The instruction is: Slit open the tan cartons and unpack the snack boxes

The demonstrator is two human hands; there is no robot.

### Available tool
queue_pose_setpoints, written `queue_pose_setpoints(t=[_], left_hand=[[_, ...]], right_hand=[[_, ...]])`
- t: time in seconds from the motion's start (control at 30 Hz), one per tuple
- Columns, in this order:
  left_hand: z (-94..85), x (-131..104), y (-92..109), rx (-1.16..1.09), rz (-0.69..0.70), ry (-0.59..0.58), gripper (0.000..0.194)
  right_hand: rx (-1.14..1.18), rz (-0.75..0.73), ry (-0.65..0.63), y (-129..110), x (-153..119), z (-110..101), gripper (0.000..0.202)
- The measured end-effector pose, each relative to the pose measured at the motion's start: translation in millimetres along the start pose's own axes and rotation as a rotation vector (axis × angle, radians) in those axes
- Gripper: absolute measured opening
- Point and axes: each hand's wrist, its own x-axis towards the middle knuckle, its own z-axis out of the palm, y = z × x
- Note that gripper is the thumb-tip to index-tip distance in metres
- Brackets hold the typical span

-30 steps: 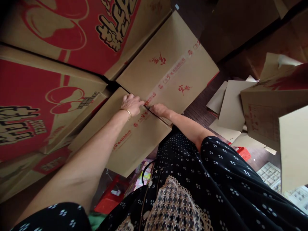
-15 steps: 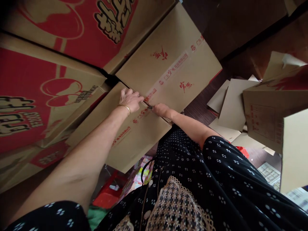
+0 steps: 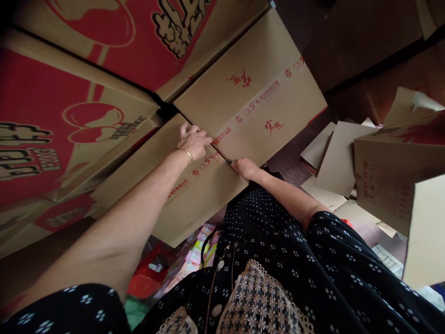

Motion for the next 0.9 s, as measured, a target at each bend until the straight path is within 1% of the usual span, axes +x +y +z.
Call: queue_pose_setpoints(t=[0.07, 0.13, 0.2, 0.27, 0.33, 0.37, 0.4, 0.43, 0.47, 0.5, 0.53, 0.57, 0.6, 0.63, 0.67, 0.7, 0.73, 0.77, 0.8, 0.83, 0.9], left_hand=[[2.1, 0.4, -1.9, -0.037, -0.002, -0.015, 0.040], [2.7, 0.3, -2.3, -0.085, -0.014, -0.021, 0.041], [0.7, -1.4, 1.3, -0.129, -0.035, -0.004, 0.043], [-3.6, -6.8, 9.6, -0.173, -0.067, 0.007, 0.046], [-7.5, -18.9, 19.8, -0.235, -0.101, 0.031, 0.049], [-7.7, -28.9, 24.3, -0.272, -0.128, 0.066, 0.050], [-5.8, -42.1, 27.6, -0.312, -0.174, 0.123, 0.050], [-1.0, -59.1, 29.6, -0.355, -0.250, 0.196, 0.051], [7.2, -80.0, 30.3, -0.396, -0.363, 0.275, 0.052], [18.8, -104.8, 29.7, -0.436, -0.517, 0.345, 0.055], [33.8, -132.7, 28.3, -0.476, -0.713, 0.394, 0.058], [51.7, -162.5, 26.5, -0.523, -0.946, 0.411, 0.062], [71.8, -192.6, 24.7, -0.574, -1.197, 0.399, 0.065], [93.2, -221.2, 23.1, -0.634, -1.449, 0.358, 0.067], [114.9, -246.4, 22.1, -0.705, -1.653, 0.307, 0.068], [135.6, -266.8, 21.6, -0.780, -1.789, 0.261, 0.067], [154.4, -281.2, 21.8, -0.852, -1.857, 0.232, 0.063], [170.2, -289.5, 22.5, -0.914, -1.861, 0.227, 0.057], [182.6, -292.2, 23.5, -0.968, -1.827, 0.242, 0.050], [191.2, -290.5, 24.6, -1.015, -1.785, 0.267, 0.044], [198.6, -280.2, 26.0, -1.090, -1.738, 0.333, 0.041]], right_hand=[[0.005, -0.024, 0.003, -4.0, 8.2, -2.0, 0.046], [-0.005, -0.043, -0.006, -4.3, 9.5, -2.5, 0.040], [-0.040, -0.054, -0.003, 0.9, 1.8, -1.0, 0.039], [-0.080, -0.030, 0.034, 9.5, -11.4, 0.6, 0.043], [-0.115, 0.017, 0.089, 17.3, -23.9, -0.3, 0.044], [-0.132, 0.039, 0.115, 19.4, -28.3, -2.0, 0.043], [-0.150, 0.054, 0.133, 19.5, -31.2, -4.4, 0.042], [-0.175, 0.056, 0.143, 17.6, -32.7, -7.3, 0.041], [-0.203, 0.052, 0.148, 13.5, -33.2, -10.2, 0.040], [-0.233, 0.037, 0.150, 7.5, -33.1, -12.9, 0.039], [-0.264, 0.017, 0.144, 0.0, -32.6, -15.1, 0.037], [-0.296, -0.007, 0.134, -8.9, -32.0, -16.7, 0.036], [-0.327, -0.037, 0.122, -18.9, -31.3, -17.8, 0.035], [-0.359, -0.071, 0.107, -30.0, -30.4, -18.2, 0.034], [-0.395, -0.108, 0.088, -42.3, -29.3, -18.1, 0.034], [-0.434, -0.147, 0.067, -56.1, -27.9, -17.6, 0.034], [-0.476, -0.185, 0.046, -71.5, -26.1, -16.7, 0.034], [-0.520, -0.222, 0.023, -88.6, -24.0, -15.4, 0.035], [-0.564, -0.252, 0.000, -107.5, -21.7, -13.5, 0.036], [-0.606, -0.275, -0.019, -128.1, -19.3, -11.1, 0.037], [-0.683, -0.320, -0.041, -172.3, -14.5, -3.9, 0.039]])
